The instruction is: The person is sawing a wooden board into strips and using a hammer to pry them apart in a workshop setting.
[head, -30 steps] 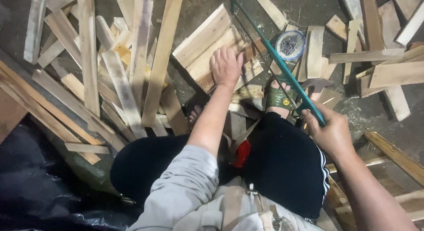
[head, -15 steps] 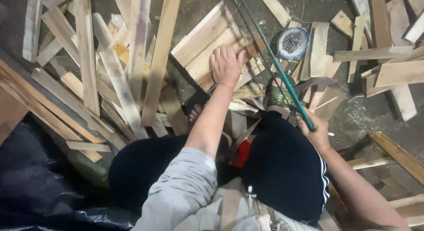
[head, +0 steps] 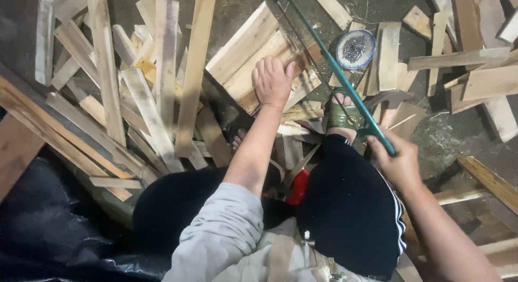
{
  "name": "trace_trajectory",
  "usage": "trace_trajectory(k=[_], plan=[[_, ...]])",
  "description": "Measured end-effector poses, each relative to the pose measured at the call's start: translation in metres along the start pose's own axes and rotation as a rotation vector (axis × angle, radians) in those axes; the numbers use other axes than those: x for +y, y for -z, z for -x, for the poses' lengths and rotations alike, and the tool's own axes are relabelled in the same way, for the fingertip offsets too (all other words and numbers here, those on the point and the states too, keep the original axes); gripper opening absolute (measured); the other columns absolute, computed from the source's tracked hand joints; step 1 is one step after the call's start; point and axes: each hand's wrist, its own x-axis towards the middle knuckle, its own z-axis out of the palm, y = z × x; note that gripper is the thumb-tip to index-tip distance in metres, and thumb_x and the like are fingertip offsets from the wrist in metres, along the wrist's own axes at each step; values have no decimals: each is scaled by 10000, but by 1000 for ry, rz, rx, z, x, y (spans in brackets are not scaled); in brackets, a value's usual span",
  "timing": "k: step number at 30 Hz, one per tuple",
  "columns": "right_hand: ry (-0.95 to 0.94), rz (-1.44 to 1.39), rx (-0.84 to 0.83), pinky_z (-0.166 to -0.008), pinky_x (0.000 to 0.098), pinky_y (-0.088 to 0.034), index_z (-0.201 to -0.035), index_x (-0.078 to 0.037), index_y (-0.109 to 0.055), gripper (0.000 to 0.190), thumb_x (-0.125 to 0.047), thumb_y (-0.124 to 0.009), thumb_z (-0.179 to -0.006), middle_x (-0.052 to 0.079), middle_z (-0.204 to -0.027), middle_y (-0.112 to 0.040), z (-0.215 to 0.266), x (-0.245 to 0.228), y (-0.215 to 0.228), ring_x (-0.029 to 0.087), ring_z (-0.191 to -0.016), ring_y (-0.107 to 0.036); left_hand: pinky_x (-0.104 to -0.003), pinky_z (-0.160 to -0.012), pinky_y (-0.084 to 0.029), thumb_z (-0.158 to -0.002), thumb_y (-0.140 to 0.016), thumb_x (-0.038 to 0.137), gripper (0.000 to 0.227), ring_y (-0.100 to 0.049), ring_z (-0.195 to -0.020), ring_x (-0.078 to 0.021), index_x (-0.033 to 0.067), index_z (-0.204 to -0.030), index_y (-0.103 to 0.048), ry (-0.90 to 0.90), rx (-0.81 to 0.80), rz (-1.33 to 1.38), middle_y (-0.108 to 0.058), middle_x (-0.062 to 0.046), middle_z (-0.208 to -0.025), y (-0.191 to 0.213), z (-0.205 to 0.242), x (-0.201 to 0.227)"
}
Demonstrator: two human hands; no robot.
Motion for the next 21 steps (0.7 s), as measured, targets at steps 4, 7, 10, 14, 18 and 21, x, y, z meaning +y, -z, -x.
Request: trace_trajectory(k=[4, 7, 10, 14, 18, 21], plan=[[-54, 158, -67, -633, 370, -421, -1003, -173, -617, 234, -256, -623, -784, 94, -812, -609, -7, -32, 16, 312, -799, -562, -357, -511, -331, -703, -519, 400, 351, -427, -625, -249, 101, -619, -355, 4, 6, 2, -354, -32, -645, 2, 0, 2], [-104, 251, -146, -646, 397, -428, -1048, -239, -592, 272, -333, -567, -794, 98, -786, -612, -11, -65, 23, 324, -786, -563, -360, -528, -336, -675, -550, 373, 333, -429, -634, -252, 101, -626, -365, 11, -21, 3, -355, -38, -651, 3, 1, 1], [-81, 297, -220, -653, 438, -431, -1102, -246, -553, 313, -343, -510, -808, 155, -764, -608, -15, -93, 27, 369, -759, -560, -359, -538, -338, -655, -572, 341, 313, -427, -636, -250, 101, -634, -372, 19, -41, 1, -350, -35, -650, 2, 1, 1], [11, 274, -192, -655, 445, -429, -1110, -194, -550, 303, -282, -497, -825, 170, -796, -604, -17, -97, 26, 375, -770, -556, -362, -539, -335, -659, -568, 358, 327, -420, -633, -255, 103, -631, -365, 35, -27, 20, -342, -37, -642, -10, 6, -3], [212, 154, -43, -681, 422, -435, -1065, -63, -576, 258, -179, -544, -837, 200, -833, -595, -51, -57, -35, 372, -777, -558, -375, -539, -347, -595, -618, 337, 347, -431, -631, -257, 98, -615, -367, 47, -29, -6, -358, -45, -637, 0, 0, 1], [289, 24, 26, -670, 382, -438, -1033, -100, -593, 221, -175, -559, -828, 142, -807, -609, -67, -39, -58, 323, -783, -567, -376, -524, -343, -626, -600, 345, 340, -429, -626, -260, 99, -614, -365, 53, -43, 22, -354, -42, -632, 0, 3, 0]])
